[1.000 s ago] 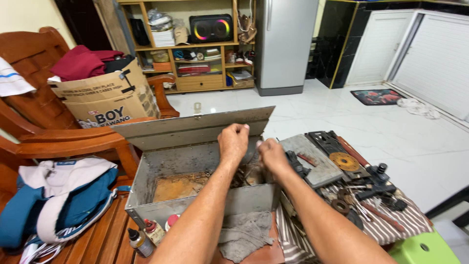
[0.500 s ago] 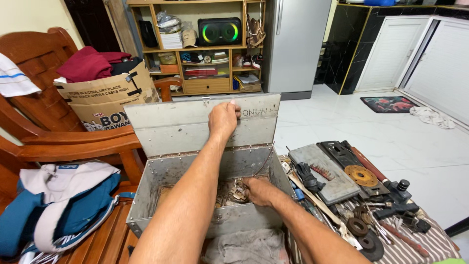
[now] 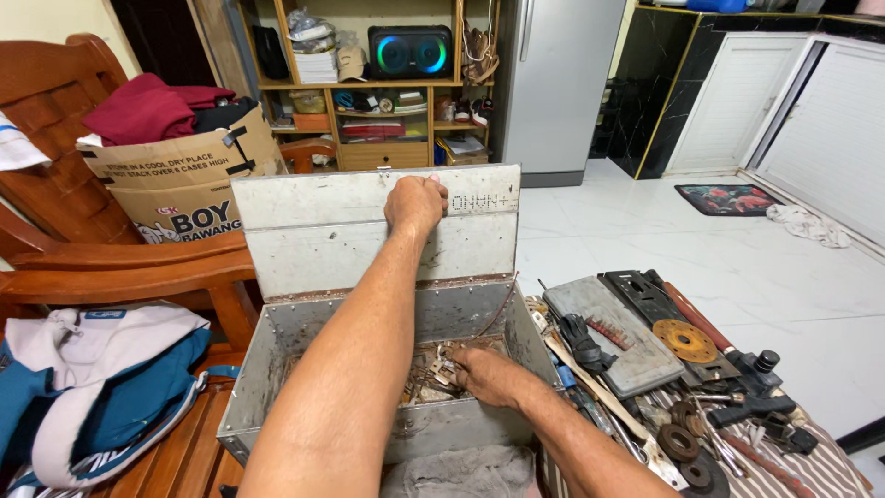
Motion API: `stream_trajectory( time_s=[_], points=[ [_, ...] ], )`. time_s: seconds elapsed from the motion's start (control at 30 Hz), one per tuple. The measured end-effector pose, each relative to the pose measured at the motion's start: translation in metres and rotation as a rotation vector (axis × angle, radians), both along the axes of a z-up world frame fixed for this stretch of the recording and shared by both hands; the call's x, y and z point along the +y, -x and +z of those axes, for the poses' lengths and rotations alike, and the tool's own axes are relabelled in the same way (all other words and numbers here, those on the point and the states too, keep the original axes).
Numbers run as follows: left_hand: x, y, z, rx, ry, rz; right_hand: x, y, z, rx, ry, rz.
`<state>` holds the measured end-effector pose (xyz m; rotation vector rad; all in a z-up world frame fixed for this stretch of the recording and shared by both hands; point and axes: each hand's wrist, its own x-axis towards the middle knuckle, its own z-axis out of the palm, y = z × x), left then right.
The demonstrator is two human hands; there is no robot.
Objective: The person sorts through a metal toolbox filled with various tools and hardware. They pick up items such as a metal frame, pliers, a circular saw blade, and other small parts, then place them on a nearby stool covered with a striped cloth.
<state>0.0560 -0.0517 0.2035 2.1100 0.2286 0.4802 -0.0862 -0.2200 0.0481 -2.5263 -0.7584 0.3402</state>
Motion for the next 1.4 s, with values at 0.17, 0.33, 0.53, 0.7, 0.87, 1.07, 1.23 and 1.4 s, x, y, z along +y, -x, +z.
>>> stream_trajectory(
  time_s=[0.17, 0.33, 0.53, 0.7, 0.87, 1.07, 1.23, 1.4],
  points=[
    [-0.001, 0.028, -0.005, -0.066, 0.104, -0.03, 0.003, 0.004, 0.003, -0.021, -0.096, -0.05],
    [0.002, 0.048, -0.016, -0.239, -0.144, -0.074, 0.001, 0.006, 0.0, -0.084, -0.145, -0.219],
    [-0.018, 0.076, -0.04, -0.104, -0.191, -0.324, -0.009, -0.018, 0.012, -0.033, -0.679, -0.484],
    [-0.087, 0.098, -0.062, 0.025, -0.144, -0.564, -0.066, -0.03, 0.033, 0.56, -1.19, -0.686],
    [-0.169, 0.1, -0.074, -0.129, -0.198, -0.648, -0.16, -0.03, 0.043, 0.702, -1.231, -0.735],
    [-0.285, 0.11, -0.119, 0.234, -0.13, -0.834, -0.312, -0.003, 0.025, 0.568, -1.02, -1.011],
    [-0.372, 0.143, -0.173, 0.189, -0.473, -0.886, -0.383, 0.027, -0.006, 0.552, -0.471, -0.997],
    [-0.409, 0.179, -0.215, 0.555, -0.205, -0.928, -0.383, 0.032, -0.04, 0.387, -0.115, -0.893]
  ],
)
